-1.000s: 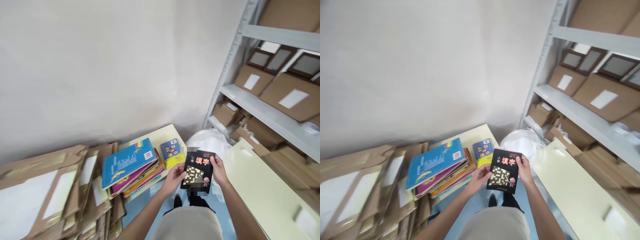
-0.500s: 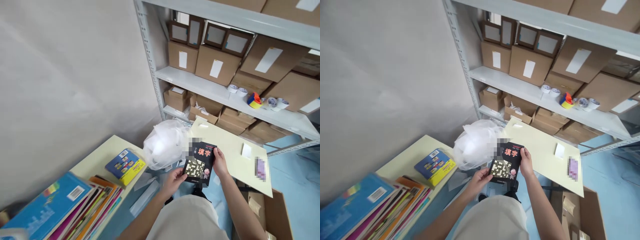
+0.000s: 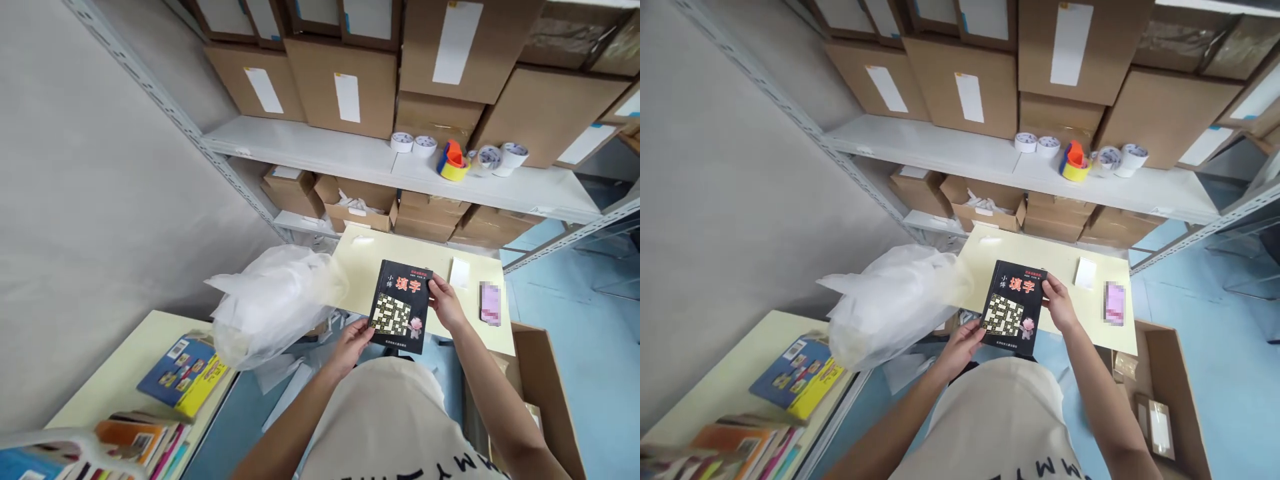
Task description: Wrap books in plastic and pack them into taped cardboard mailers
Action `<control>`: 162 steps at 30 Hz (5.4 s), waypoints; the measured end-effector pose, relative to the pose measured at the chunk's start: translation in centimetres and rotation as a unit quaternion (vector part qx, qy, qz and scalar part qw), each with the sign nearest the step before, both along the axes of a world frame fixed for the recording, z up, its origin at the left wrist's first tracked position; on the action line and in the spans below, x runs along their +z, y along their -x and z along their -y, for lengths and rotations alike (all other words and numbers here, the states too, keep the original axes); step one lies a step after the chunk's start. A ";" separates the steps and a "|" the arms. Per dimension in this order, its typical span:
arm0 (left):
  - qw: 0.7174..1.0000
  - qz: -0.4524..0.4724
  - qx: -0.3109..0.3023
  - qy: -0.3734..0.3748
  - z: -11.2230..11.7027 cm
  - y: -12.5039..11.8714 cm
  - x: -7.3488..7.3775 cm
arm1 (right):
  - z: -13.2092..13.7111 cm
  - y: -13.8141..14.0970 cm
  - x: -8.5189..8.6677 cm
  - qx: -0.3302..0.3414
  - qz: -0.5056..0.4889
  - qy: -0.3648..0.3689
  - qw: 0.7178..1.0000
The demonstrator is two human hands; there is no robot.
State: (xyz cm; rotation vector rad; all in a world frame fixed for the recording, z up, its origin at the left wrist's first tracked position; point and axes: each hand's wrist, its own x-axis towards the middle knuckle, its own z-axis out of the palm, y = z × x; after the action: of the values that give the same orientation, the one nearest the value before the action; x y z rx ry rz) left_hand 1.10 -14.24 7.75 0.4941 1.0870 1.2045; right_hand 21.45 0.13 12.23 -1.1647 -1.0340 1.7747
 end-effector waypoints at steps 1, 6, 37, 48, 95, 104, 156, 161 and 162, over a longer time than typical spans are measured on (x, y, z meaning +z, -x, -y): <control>1.000 0.001 -0.006 0.002 -0.6 -0.4 0.0 | -0.7 -0.4 -0.1 -0.018 0.007 0.002 1.000; 0.999 0.013 -0.020 0.030 -3.3 -1.8 -0.1 | -3.3 -1.8 -0.6 -0.089 0.031 -0.010 0.995; 0.982 0.131 -0.064 0.122 -12.1 4.9 -1.0 | -8.1 1.3 -0.6 -0.087 0.069 -0.117 0.987; 0.990 0.083 -0.101 0.045 -12.2 4.6 -0.7 | -11.4 2.6 2.1 0.051 0.075 -0.188 0.978; 0.990 0.062 -0.123 0.040 -11.0 6.6 0.0 | -9.6 2.6 2.3 -0.057 0.068 -0.159 0.983; 0.991 0.016 -0.125 0.038 -11.2 6.2 0.0 | -10.2 3.8 3.4 0.045 0.077 -0.141 0.986; 0.926 -0.351 -0.005 0.139 -19.0 9.4 -15.2 | -6.4 12.7 -19.5 -0.063 0.277 0.042 0.958; 0.900 -0.420 0.010 0.117 -20.5 13.2 -17.7 | -8.9 17.6 -20.5 -0.041 0.316 0.039 0.947; 0.890 -0.440 0.013 0.120 -20.5 14.1 -18.0 | -9.4 18.6 -20.8 -0.027 0.323 0.035 0.945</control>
State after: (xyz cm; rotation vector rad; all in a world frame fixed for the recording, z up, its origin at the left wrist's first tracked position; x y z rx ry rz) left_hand -12.97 6.27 -10.29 0.8708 1.9906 0.8335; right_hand 2.85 9.54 -8.53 -1.8692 -1.2875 1.4125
